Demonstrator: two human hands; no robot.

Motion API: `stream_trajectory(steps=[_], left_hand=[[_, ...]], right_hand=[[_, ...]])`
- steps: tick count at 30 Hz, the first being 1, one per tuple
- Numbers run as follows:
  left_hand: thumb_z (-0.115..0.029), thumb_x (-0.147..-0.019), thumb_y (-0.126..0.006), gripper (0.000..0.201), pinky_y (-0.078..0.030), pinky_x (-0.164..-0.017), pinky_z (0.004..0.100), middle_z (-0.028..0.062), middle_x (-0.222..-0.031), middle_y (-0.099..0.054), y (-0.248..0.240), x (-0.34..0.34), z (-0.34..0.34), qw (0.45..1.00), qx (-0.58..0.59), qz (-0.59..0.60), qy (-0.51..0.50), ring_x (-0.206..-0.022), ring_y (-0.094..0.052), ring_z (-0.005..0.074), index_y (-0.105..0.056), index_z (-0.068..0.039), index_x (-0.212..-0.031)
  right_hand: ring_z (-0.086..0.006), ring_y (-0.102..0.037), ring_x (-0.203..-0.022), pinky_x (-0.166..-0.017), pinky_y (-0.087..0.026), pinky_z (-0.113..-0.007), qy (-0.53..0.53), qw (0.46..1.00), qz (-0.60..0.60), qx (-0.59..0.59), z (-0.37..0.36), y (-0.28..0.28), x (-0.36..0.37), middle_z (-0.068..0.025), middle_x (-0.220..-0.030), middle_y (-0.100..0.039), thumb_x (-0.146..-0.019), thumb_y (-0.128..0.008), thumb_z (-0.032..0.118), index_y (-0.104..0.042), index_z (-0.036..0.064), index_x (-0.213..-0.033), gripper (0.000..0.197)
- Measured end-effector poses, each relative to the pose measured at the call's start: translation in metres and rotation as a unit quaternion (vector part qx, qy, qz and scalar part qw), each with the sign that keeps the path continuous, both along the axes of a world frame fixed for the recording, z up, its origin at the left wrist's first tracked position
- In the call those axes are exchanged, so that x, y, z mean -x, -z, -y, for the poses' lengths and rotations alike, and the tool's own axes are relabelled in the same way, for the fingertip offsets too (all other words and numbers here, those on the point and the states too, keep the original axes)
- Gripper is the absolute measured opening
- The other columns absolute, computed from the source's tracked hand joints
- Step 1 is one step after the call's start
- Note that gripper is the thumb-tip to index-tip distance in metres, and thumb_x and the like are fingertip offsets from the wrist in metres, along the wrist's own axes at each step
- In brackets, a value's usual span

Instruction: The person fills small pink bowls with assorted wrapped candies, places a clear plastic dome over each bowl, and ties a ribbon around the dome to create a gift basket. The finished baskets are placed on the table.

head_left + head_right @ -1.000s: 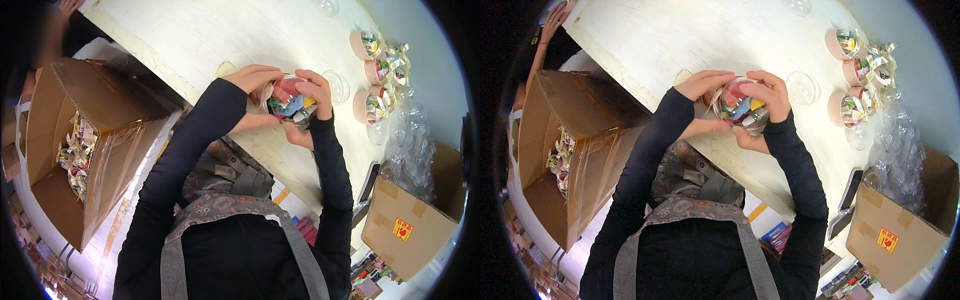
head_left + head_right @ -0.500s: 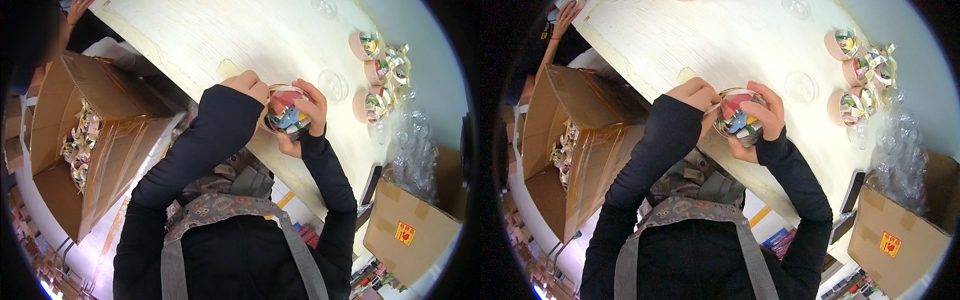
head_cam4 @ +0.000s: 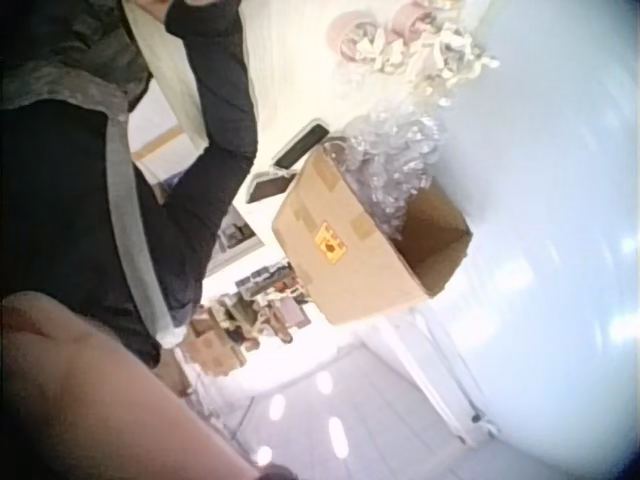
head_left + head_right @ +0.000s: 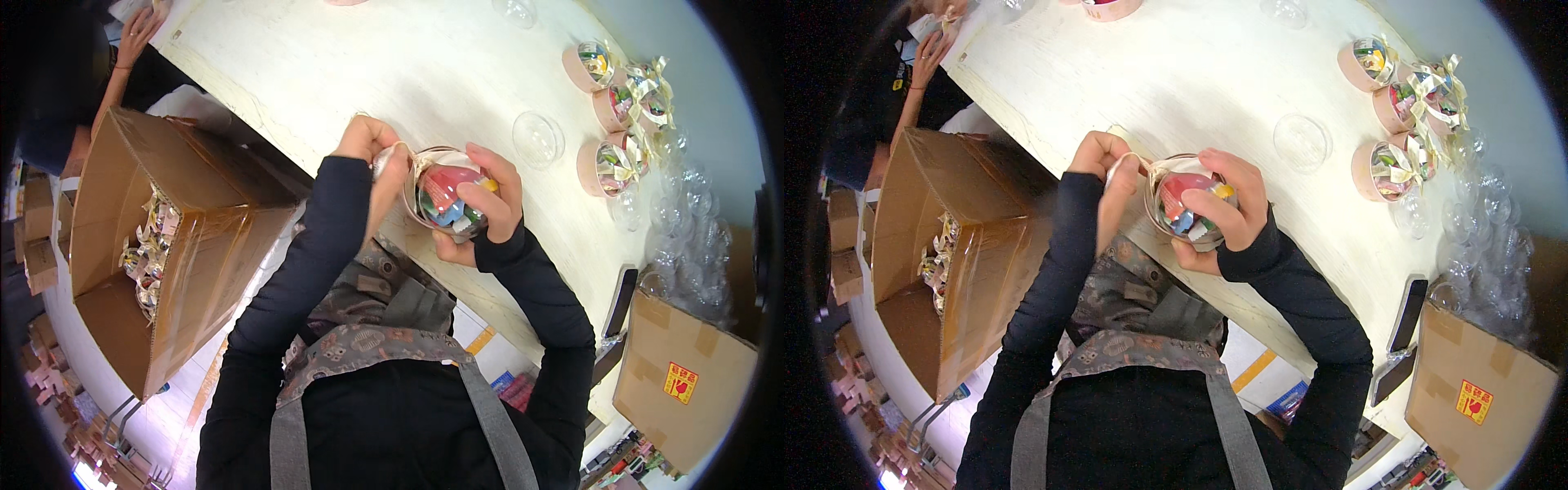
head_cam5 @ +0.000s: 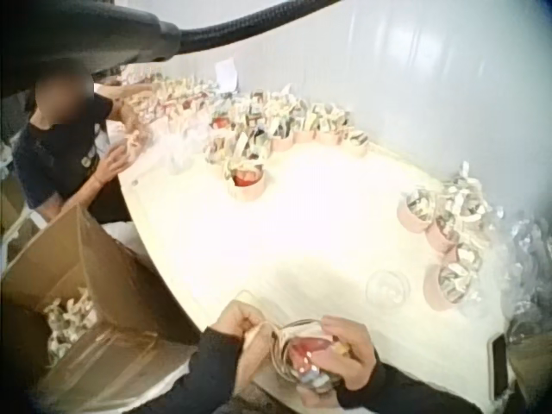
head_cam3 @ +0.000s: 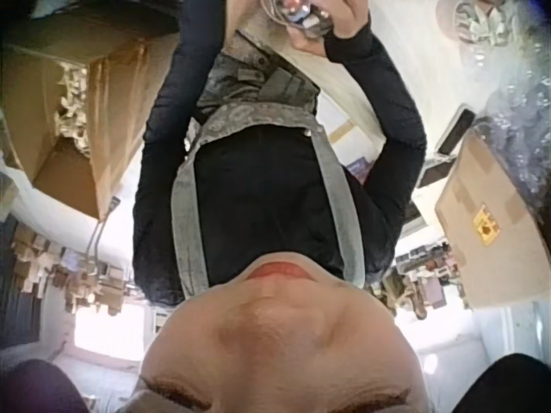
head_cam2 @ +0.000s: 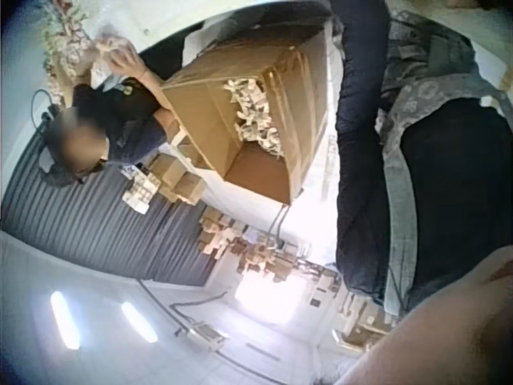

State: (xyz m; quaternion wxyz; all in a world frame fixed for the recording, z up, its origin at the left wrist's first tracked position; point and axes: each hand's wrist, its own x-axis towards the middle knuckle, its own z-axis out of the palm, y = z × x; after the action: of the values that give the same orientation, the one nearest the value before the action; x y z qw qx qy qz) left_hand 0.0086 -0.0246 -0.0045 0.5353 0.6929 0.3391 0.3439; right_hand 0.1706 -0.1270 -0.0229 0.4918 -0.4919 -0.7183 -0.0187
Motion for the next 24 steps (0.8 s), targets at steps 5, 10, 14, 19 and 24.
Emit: stream_trajectory(steps=[5, 10, 14, 19, 24], left_hand=[[-0.019, -0.087, -0.051, 0.028, -0.032, -0.049, 0.0193, -0.0002, -0.071, -0.048, -0.019, 0.008, -0.027, 0.895, 0.423, 0.082, 0.115, -0.058, -0.039, 0.0055, -0.049, -0.002, -0.109], [-0.019, -0.084, -0.059, 0.049, -0.031, -0.049, 0.0168, 0.0037, -0.080, -0.056, -0.032, -0.002, -0.034, 0.954, 0.150, -0.110, 0.234, -0.059, -0.041, 0.0041, -0.043, 0.005, -0.124], [-0.009, -0.087, -0.052, 0.040, -0.031, -0.044, 0.0159, 0.0074, -0.084, -0.056, 0.002, 0.006, -0.048, 0.824, 0.491, 0.157, 0.237, -0.052, -0.037, 0.0023, -0.042, 0.004, -0.123], [-0.009, -0.089, -0.047, 0.031, -0.032, -0.045, 0.0177, 0.0107, -0.086, -0.058, 0.017, 0.008, -0.044, 0.763, 0.540, 0.262, 0.240, -0.052, -0.037, 0.0048, -0.043, 0.003, -0.117], [-0.019, -0.087, -0.055, 0.034, -0.038, -0.057, 0.0188, 0.0079, -0.091, -0.061, 0.009, 0.009, -0.034, 0.832, 0.454, 0.211, 0.240, -0.063, -0.044, 0.0062, -0.048, 0.003, -0.111]], right_hand=[[-0.0390, -0.050, -0.107, -0.085, -0.046, -0.044, -0.002, 1.000, -0.023, -0.007, -0.001, 0.001, -0.001, -0.0215, -0.120, -0.043, -0.054, -0.074, 0.014, -0.048, 0.0144, -0.115, 0.066], [-0.0383, -0.050, -0.109, -0.089, -0.045, -0.043, -0.018, 0.999, 0.011, 0.035, 0.000, 0.000, -0.001, -0.0222, -0.122, -0.041, -0.056, -0.071, 0.013, -0.043, 0.0131, -0.116, 0.067], [-0.0365, -0.050, -0.109, -0.089, -0.045, -0.041, -0.017, 0.998, 0.016, 0.061, 0.001, -0.002, -0.001, -0.0224, -0.122, -0.041, -0.056, -0.069, 0.012, -0.042, 0.0126, -0.116, 0.066], [-0.0335, -0.052, -0.100, -0.081, -0.045, -0.040, -0.019, 0.997, 0.011, 0.071, -0.003, -0.008, 0.000, -0.0193, -0.117, -0.046, -0.054, -0.074, 0.017, -0.050, 0.0129, -0.112, 0.063], [-0.0345, -0.052, -0.104, -0.085, -0.046, -0.039, 0.018, 0.982, 0.101, 0.159, -0.004, -0.034, 0.002, -0.0189, -0.118, -0.046, -0.054, -0.074, 0.015, -0.049, 0.0113, -0.113, 0.064]])
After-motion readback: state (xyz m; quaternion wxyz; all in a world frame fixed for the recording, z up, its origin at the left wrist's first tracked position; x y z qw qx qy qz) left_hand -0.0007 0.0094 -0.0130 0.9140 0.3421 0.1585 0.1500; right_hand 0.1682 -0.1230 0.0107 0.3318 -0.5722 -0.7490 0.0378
